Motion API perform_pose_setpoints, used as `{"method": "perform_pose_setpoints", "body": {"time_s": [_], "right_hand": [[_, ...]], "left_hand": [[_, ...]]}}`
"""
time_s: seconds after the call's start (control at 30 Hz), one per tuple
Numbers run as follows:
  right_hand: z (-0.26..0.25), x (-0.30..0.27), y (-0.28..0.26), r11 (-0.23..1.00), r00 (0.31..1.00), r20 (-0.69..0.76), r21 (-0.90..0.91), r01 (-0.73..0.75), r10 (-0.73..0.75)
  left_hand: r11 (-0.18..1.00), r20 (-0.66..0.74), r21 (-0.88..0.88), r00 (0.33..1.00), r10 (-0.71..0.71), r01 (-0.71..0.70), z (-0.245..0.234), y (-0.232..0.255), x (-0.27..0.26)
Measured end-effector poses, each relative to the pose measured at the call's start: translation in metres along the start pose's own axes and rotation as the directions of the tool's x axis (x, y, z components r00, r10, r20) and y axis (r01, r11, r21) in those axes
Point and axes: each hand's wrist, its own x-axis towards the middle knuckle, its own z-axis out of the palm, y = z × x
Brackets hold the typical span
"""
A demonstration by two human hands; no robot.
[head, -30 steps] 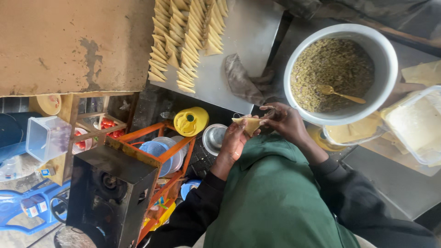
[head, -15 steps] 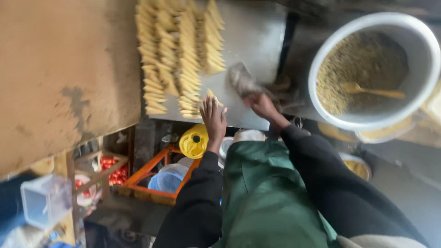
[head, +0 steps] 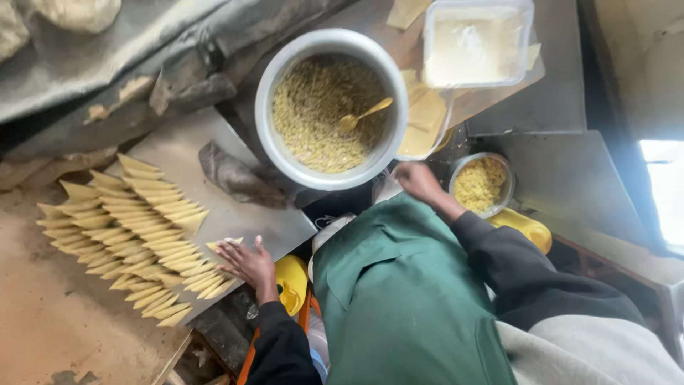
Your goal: The person folds square pastry sheets into cones, fills them with a grain mixture from a bowl, and seals them into triangular samosas. The finished samosas are placed in rows on a metal tray. The person uses a spoon to scoop filling and applies a liquid sealant to the pastry edges.
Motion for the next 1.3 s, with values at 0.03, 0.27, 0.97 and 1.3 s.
{"method": "perform_pose_setpoints", "body": {"time_s": [0.03, 0.27, 0.97, 1.3], "right_hand": [[-0.015, 0.006, 0.012, 0.991, 0.972, -0.223, -0.124, 0.048, -0.075], [-0.071, 0.075, 0.036, 0.862, 0.870, -0.263, -0.418, 0.288, -0.418], [-0.158, -0.059, 0.006, 0.931, 0.833, -0.420, -0.096, 0.353, -0.360], [-0.160, -0.033, -0.031, 0.946, 0.973, 0.109, 0.279, 0.165, -0.202]], "left_hand": [[0.999, -0.039, -0.025, 0.999, -0.024, 0.023, -0.014, 0.008, -0.011], [0.982, 0.503, -0.179, 0.864, 0.036, 0.064, -0.017, 0.146, -0.050], [0.087, 0.439, -0.807, 0.495, 0.750, 0.585, 0.016, 0.398, -0.104], [0.297, 0.555, -0.798, 0.450, 0.699, 0.524, -0.021, 0.346, -0.101]]}}
